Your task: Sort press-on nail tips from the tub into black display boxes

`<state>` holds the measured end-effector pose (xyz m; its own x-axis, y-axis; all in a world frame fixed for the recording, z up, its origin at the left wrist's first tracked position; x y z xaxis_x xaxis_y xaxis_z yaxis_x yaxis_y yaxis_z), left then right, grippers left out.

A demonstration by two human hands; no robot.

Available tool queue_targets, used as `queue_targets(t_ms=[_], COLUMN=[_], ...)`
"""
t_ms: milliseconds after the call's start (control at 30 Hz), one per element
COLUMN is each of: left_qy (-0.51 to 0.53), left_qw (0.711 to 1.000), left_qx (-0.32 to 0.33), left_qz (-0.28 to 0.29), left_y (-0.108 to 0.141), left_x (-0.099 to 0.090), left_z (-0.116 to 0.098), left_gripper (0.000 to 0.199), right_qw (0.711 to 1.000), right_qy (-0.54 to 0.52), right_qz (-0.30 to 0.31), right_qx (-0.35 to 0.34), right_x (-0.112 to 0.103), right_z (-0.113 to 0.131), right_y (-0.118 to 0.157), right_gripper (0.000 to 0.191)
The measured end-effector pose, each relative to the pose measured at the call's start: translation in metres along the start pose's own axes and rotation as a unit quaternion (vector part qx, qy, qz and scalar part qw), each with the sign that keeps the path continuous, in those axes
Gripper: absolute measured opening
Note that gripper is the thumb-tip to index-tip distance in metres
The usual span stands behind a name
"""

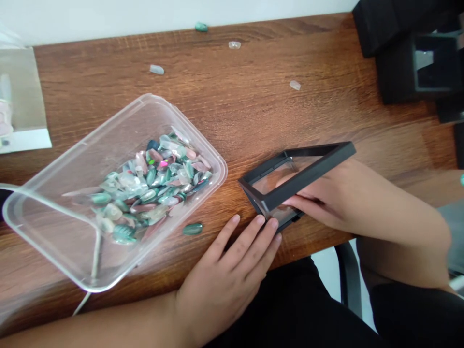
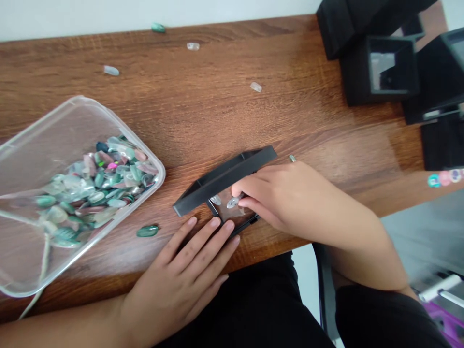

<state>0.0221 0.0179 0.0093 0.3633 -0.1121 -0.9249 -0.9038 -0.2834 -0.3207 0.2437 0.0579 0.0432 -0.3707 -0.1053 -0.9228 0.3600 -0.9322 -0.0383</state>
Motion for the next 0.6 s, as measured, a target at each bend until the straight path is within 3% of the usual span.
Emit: queue_targets(t_ms=[300, 600], left_qy=[0.002, 0.009], left_qw=[1.0, 1.0], left_qx=[0.01, 0.006], left_qz=[0.006, 0.008], left_y=[0.0, 0.001], left_x=[-0.0005, 0.0002], left_z=[0.0002, -0.0004], left_gripper=[0.07, 0.072], right_qw=[0.997, 0.999], right_qy=[0.073, 0.031], right_qz=[0.005, 0.009], right_qx=[0.002, -0.016], right_x=[0.0021, 0.002], right_z=[0.009, 0.0011], right_y=[-0.0028, 0.0034], right_gripper=[0.023, 0.026])
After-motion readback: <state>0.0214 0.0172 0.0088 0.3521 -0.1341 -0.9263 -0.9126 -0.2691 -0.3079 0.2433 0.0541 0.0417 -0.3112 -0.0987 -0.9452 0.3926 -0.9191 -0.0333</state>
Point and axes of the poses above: each hand's wrist, its own y-axis away from the middle knuckle, its own x-axis out of the palm, z = x × y, the point moved 4 cm from there along -y, towards the middle knuckle, and after that the axes turned 15 degrees about -z, right-handed, at the moved point
